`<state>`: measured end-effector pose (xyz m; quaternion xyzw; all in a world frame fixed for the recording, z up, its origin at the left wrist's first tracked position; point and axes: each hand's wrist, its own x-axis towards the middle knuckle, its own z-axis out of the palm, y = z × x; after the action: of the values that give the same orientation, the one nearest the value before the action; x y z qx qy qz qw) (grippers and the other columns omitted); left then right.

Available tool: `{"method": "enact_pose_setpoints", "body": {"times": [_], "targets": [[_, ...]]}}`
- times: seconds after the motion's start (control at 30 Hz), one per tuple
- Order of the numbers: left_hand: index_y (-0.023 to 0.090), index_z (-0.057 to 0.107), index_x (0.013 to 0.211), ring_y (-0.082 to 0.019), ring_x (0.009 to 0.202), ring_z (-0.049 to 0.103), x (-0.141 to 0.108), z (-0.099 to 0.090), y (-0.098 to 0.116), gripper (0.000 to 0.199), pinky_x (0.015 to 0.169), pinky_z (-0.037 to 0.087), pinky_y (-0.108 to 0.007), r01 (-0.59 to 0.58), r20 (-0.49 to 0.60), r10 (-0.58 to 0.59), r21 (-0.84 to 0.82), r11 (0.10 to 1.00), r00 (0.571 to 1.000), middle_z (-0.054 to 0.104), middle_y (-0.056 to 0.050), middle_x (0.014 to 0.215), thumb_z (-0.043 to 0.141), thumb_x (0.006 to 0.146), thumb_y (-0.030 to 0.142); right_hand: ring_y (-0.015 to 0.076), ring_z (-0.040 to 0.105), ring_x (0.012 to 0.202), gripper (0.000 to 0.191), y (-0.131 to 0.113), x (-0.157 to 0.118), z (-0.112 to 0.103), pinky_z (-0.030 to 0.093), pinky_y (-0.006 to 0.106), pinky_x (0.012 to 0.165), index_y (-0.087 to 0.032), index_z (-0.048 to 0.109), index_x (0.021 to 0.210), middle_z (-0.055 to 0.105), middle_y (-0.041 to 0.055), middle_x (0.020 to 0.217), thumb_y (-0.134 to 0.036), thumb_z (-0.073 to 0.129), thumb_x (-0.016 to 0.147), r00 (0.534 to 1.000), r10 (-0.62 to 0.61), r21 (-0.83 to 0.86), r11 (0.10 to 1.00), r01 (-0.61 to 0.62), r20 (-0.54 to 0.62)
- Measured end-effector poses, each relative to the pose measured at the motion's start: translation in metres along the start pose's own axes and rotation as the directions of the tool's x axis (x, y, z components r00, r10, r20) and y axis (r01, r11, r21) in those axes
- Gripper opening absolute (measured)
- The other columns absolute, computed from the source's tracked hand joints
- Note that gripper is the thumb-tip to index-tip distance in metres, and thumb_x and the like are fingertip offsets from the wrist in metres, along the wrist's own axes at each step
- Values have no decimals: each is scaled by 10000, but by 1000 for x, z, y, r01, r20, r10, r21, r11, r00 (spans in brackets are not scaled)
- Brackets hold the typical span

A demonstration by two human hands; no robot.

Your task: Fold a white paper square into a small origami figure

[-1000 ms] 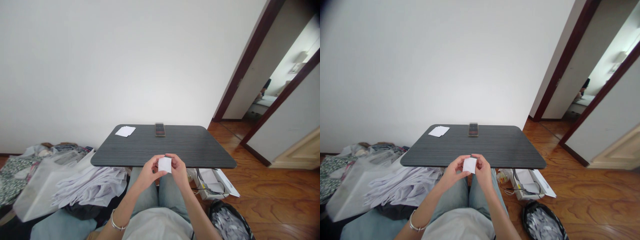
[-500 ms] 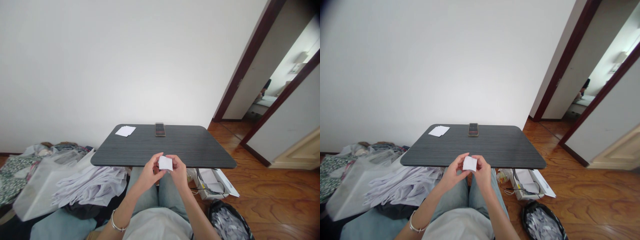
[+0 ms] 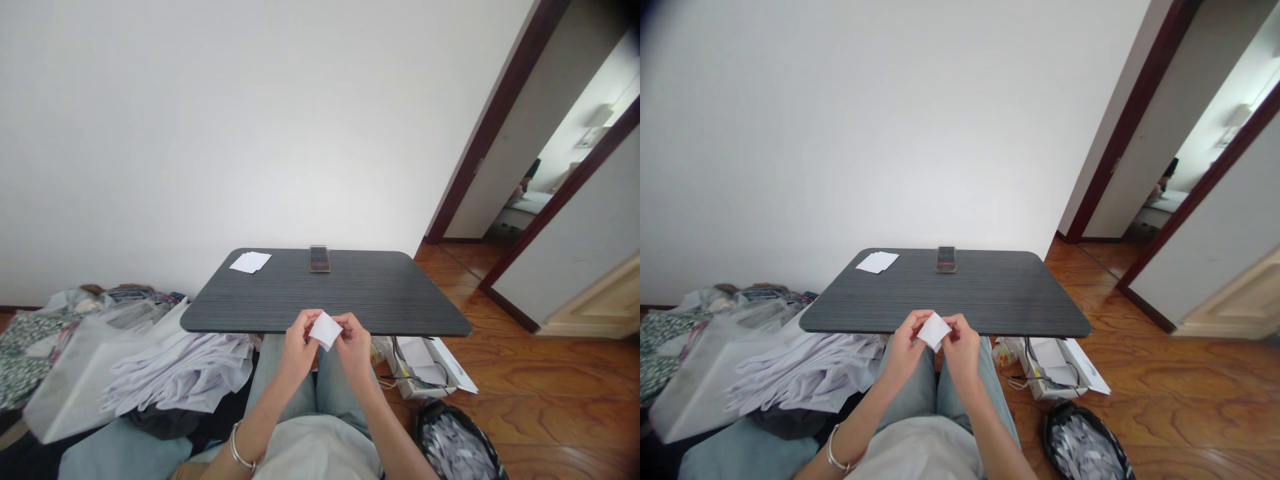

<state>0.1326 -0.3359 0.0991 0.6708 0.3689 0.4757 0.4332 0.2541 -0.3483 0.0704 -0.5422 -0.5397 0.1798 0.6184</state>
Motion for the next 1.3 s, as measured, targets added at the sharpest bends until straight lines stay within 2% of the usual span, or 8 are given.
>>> {"method": "enact_pose_setpoints", "body": {"times": [0.17, 0.33, 0.6, 0.87, 1.13, 1.3], "targets": [[164, 548, 996, -174, 829, 630, -2, 14, -1, 278, 722, 465, -268, -12, -118, 22, 87, 996, 993, 678, -75, 942, 484, 736, 91, 141, 534, 519, 78, -2, -2, -5, 407, 228, 498, -181, 559, 765, 602, -5, 616, -189, 508, 707, 1000, -13, -80, 997, 11, -19], [167, 577, 966, -172, 816, 625, -2, 19, -2, 294, 715, 457, -268, -1, -171, 24, 132, 991, 985, 684, -69, 933, 461, 716, 64, 138, 514, 494, 64, -5, -2, -6, 385, 231, 501, -182, 546, 727, 582, -14, 575, -235, 515, 710, 997, -51, -186, 982, 38, -65], [151, 588, 857, -171, 686, 621, 3, 25, 3, 208, 605, 448, -243, 37, -237, -28, 35, 999, 971, 690, -39, 774, 538, 666, 86, 152, 521, 505, 34, -8, -2, -7, 372, 241, 509, -195, 525, 725, 593, -4, 591, -224, 518, 710, 998, -35, -205, 979, 24, -49], [150, 604, 776, -158, 629, 603, 9, 35, 2, 137, 560, 416, -228, 38, -302, -24, 40, 998, 953, 674, -14, 691, 553, 653, 117, 167, 538, 504, 87, -9, 0, -9, 369, 248, 505, -192, 528, 707, 593, 9, 567, -264, 498, 746, 995, -62, -274, 961, 40, -75], [157, 574, 765, -140, 604, 578, 10, 39, -2, 94, 548, 404, -216, 16, -310, -8, 23, 1000, 951, 647, -3, 665, 558, 676, 130, 163, 530, 497, 98, -11, 0, -9, 370, 247, 501, -191, 526, 712, 592, 11, 562, -272, 491, 754, 992, -91, -288, 955, 62, -86], [158, 570, 813, -150, 665, 594, 8, 33, 1, 157, 595, 427, -225, 25, -266, -16, 30, 999, 964, 658, -14, 728, 538, 671, 97, 154, 510, 505, 52, -11, -1, -8, 370, 241, 503, -193, 521, 731, 584, 3, 585, -215, 474, 729, 996, -46, -227, 974, 28, -75]]}}
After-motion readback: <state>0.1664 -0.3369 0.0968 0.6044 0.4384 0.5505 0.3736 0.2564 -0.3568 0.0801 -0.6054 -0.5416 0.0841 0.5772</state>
